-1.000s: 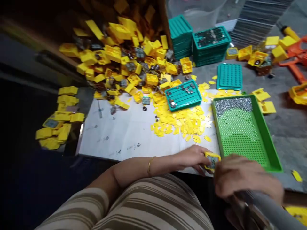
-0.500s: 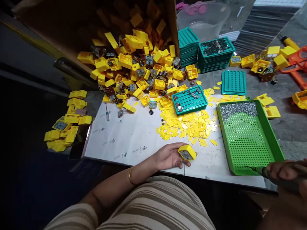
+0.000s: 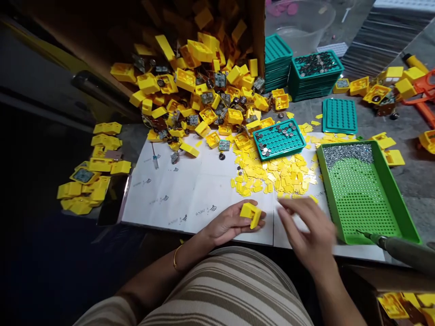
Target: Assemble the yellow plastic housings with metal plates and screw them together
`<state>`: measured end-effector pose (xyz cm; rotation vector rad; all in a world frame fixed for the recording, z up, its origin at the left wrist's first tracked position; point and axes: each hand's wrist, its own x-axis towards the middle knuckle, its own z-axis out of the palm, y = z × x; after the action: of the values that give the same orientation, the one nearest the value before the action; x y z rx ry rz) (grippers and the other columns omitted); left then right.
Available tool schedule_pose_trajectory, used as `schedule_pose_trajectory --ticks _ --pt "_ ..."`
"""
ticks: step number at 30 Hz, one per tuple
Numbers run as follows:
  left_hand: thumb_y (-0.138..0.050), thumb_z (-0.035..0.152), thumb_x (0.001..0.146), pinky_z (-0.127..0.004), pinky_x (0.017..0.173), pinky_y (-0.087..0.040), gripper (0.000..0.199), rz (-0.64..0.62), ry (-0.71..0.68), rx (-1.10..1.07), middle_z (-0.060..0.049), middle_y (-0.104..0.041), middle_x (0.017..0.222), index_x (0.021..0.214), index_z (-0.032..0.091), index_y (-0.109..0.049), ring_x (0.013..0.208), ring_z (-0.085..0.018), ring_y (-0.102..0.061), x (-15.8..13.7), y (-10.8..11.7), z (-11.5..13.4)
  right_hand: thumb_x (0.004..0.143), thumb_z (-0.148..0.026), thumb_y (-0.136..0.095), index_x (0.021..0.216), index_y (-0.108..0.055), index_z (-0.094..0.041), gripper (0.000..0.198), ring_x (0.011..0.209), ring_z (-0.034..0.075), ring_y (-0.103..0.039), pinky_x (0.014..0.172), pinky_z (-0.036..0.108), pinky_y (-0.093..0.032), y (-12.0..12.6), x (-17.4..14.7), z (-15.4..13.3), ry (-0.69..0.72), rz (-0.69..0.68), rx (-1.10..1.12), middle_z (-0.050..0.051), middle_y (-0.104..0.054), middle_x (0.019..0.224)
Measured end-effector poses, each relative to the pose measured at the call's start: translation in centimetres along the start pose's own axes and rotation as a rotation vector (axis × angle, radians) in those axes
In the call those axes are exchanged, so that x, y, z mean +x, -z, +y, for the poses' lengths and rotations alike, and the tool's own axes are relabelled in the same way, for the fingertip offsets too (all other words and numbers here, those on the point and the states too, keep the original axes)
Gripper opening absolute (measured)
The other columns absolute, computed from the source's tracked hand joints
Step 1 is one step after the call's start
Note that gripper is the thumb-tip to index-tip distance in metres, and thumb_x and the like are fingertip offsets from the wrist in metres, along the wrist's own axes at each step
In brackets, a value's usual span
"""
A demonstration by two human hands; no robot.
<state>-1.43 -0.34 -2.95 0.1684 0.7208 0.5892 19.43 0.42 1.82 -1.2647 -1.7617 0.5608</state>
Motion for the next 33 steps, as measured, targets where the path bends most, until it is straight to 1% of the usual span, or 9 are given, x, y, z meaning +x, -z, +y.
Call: schedule_pose_trajectory --ticks 2,6,8,10,12,18,24,28,33 --pt "-0.08 0.015 0.067 -0.036 0.091 -0.048 0.048 0.04 -0.055 0.035 -0.009 -0.07 0.104 0.108 0.019 -0.057 0.093 -0.022 -0.071 -0.8 0.4 0.4 0.093 -0.024 -0.055 0.103 -0.068 -0.02 0.017 0.08 0.018 -0.063 0.071 0.032 -0.052 -3.1 2.3 0.6 0.014 -0.136 -0.138 0.006 -0.066 0.089" --pt "-0.079 0.017 0.07 -0.033 0.09 -0.05 0.045 0.135 -0.136 0.076 -0.008 -0.07 0.107 0.109 0.02 -0.056 0.094 -0.02 -0.07 -2.3 1.5 1.2 0.096 -0.025 -0.046 0.112 -0.068 -0.021 0.028 0.09 0.022 -0.062 0.063 0.03 -0.044 -7.7 6.9 1.4 0.012 -0.482 -0.411 0.01 -0.066 0.101" --pt "-0.079 0.019 0.07 -0.032 0.086 -0.051 0.046 0.142 -0.145 0.069 -0.007 -0.069 0.106 0.11 0.021 -0.056 0.094 -0.02 -0.07 -2.7 2.0 1.4 0.095 -0.023 -0.044 0.112 -0.068 -0.023 0.029 0.092 0.023 -0.06 0.057 0.028 -0.038 -8.9 8.2 1.2 0.01 -0.602 -0.508 0.01 -0.065 0.104" --pt "-0.079 0.02 0.07 -0.031 0.082 -0.053 0.046 0.12 -0.128 0.061 -0.007 -0.069 0.105 0.11 0.021 -0.056 0.094 -0.021 -0.07 -2.8 2.4 1.7 0.095 -0.022 -0.044 0.102 -0.07 -0.023 0.027 0.092 0.023 -0.059 0.054 0.028 -0.032 -9.4 8.7 0.9 0.007 -0.709 -0.575 0.009 -0.065 0.1" --pt "-0.079 0.021 0.07 -0.031 0.079 -0.053 0.046 0.093 -0.103 0.06 -0.008 -0.069 0.104 0.11 0.021 -0.056 0.093 -0.021 -0.07 -2.6 2.6 1.9 0.095 -0.021 -0.044 0.093 -0.071 -0.022 0.027 0.089 0.023 -0.058 0.054 0.028 -0.03 -9.6 8.8 0.7 0.014 -0.775 -0.606 0.009 -0.065 0.096" --pt "-0.079 0.021 0.069 -0.031 0.076 -0.054 0.048 0.077 -0.08 0.058 -0.006 -0.068 0.1 0.11 0.021 -0.056 0.091 -0.021 -0.069 -2.3 2.6 2.4 0.091 -0.015 -0.048 0.094 -0.071 -0.017 0.024 0.084 0.021 -0.06 0.06 0.028 -0.034 -9.7 9.7 0.9 -0.043 -0.839 -0.613 0.01 -0.067 0.094" --pt "-0.078 0.023 0.07 -0.027 0.077 -0.052 0.044 0.186 -0.123 0.095 -0.006 -0.065 0.107 0.109 0.02 -0.057 0.097 -0.02 -0.067 -2.6 2.1 3.2 0.087 -0.017 -0.057 0.092 -0.072 -0.017 0.015 0.074 0.016 -0.061 0.066 0.025 -0.04 -8.6 11.8 0.9 -0.149 -0.715 -0.422 0.006 -0.07 0.091" --pt "-0.079 0.025 0.069 -0.028 0.077 -0.052 0.046 0.212 -0.131 0.105 -0.007 -0.066 0.107 0.109 0.02 -0.056 0.098 -0.021 -0.067 -2.5 2.1 3.8 0.084 -0.014 -0.059 0.092 -0.072 -0.017 0.016 0.076 0.016 -0.062 0.066 0.025 -0.038 -9.4 12.5 1.1 -0.152 -0.803 -0.427 0.005 -0.072 0.088" --pt "-0.079 0.026 0.068 -0.031 0.078 -0.053 0.047 0.222 -0.153 0.12 -0.008 -0.066 0.106 0.108 0.02 -0.056 0.098 -0.023 -0.067 -2.4 2.4 4.0 0.086 -0.017 -0.054 0.099 -0.072 -0.019 0.022 0.083 0.019 -0.064 0.066 0.027 -0.035 -10.8 12.9 1.4 -0.126 -0.891 -0.563 0.007 -0.073 0.093"
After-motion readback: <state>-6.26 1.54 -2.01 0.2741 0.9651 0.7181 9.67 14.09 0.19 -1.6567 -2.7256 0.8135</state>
